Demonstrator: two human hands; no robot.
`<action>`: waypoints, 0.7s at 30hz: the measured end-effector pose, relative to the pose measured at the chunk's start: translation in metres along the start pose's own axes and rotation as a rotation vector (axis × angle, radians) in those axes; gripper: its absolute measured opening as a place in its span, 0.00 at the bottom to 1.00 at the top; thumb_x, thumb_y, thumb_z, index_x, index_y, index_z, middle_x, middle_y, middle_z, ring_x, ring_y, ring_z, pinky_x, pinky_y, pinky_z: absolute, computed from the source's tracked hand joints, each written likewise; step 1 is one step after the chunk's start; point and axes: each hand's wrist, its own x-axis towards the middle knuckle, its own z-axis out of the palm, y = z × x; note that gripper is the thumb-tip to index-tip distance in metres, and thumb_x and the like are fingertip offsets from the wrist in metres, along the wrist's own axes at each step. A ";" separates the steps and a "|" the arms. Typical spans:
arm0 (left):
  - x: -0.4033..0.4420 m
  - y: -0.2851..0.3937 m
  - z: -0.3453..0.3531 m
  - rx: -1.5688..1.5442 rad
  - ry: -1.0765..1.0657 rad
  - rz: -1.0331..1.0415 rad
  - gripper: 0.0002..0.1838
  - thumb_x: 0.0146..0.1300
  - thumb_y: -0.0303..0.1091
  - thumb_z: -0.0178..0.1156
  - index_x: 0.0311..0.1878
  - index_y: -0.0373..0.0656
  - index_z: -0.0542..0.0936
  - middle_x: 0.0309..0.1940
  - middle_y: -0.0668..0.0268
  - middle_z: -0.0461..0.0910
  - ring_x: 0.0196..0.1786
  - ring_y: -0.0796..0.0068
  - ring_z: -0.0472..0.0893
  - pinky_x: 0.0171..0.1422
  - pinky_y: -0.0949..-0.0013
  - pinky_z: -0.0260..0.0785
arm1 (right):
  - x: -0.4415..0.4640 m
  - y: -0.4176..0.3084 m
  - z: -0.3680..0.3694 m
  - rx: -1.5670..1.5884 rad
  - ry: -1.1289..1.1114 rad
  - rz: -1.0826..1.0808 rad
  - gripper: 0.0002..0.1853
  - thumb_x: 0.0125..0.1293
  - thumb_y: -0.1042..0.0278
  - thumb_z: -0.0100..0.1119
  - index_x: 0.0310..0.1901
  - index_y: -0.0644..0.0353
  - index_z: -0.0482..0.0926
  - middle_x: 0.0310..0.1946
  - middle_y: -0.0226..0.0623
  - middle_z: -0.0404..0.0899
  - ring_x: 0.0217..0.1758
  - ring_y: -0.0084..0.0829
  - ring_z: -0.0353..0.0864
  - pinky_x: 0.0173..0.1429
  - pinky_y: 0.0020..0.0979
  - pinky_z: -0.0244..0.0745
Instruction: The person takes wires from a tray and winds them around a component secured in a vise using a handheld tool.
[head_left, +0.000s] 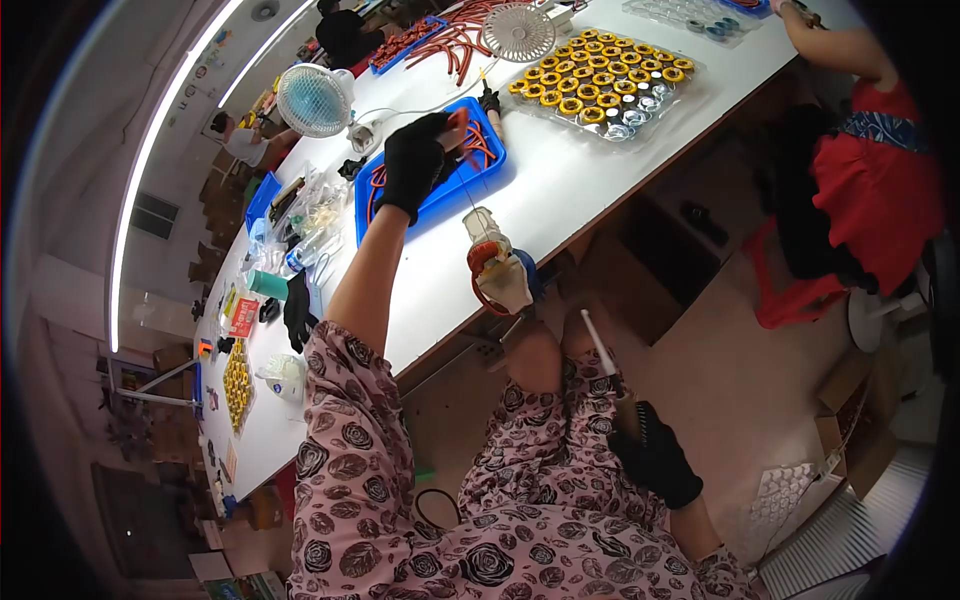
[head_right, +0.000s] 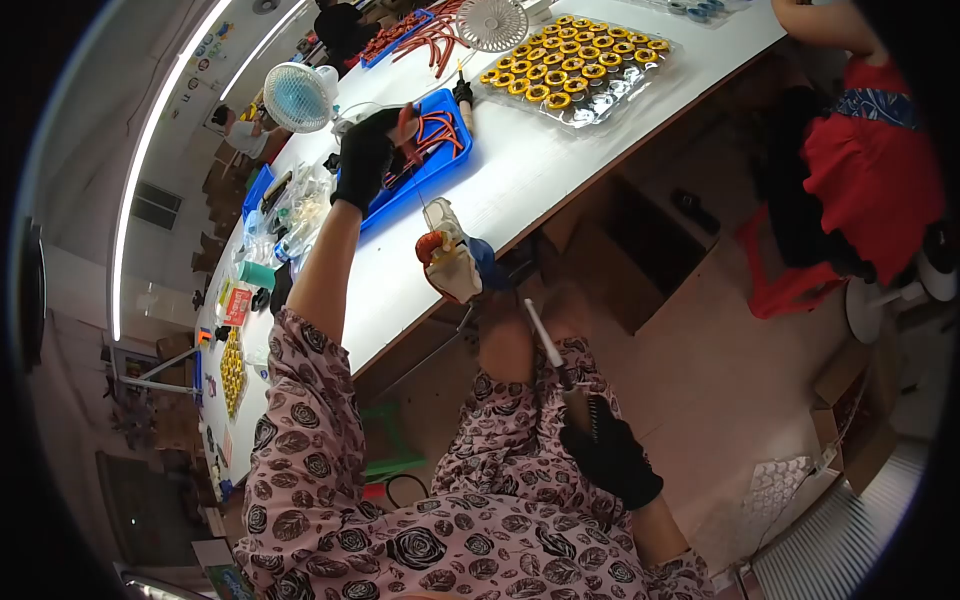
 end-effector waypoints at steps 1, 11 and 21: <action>0.000 -0.007 0.001 -0.002 0.000 0.000 0.11 0.55 0.29 0.63 0.42 0.43 0.82 0.27 0.63 0.82 0.25 0.82 0.78 0.32 0.75 0.70 | 0.006 0.000 0.006 0.012 -0.055 -0.071 0.22 0.59 0.59 0.59 0.49 0.63 0.68 0.36 0.52 0.77 0.36 0.49 0.79 0.39 0.42 0.73; -0.053 0.051 -0.009 0.524 0.491 0.603 0.11 0.57 0.40 0.62 0.42 0.48 0.83 0.32 0.62 0.83 0.30 0.72 0.82 0.35 0.72 0.72 | 0.030 -0.012 0.027 -0.078 -0.140 -0.188 0.22 0.60 0.59 0.58 0.52 0.64 0.71 0.42 0.58 0.74 0.35 0.52 0.78 0.36 0.43 0.75; -0.028 0.067 0.009 0.547 0.367 0.851 0.10 0.57 0.38 0.61 0.42 0.49 0.82 0.30 0.60 0.82 0.29 0.64 0.82 0.35 0.69 0.72 | 0.037 0.003 0.039 -0.281 -0.065 -0.549 0.30 0.61 0.56 0.57 0.56 0.74 0.65 0.45 0.61 0.74 0.44 0.55 0.77 0.45 0.42 0.74</action>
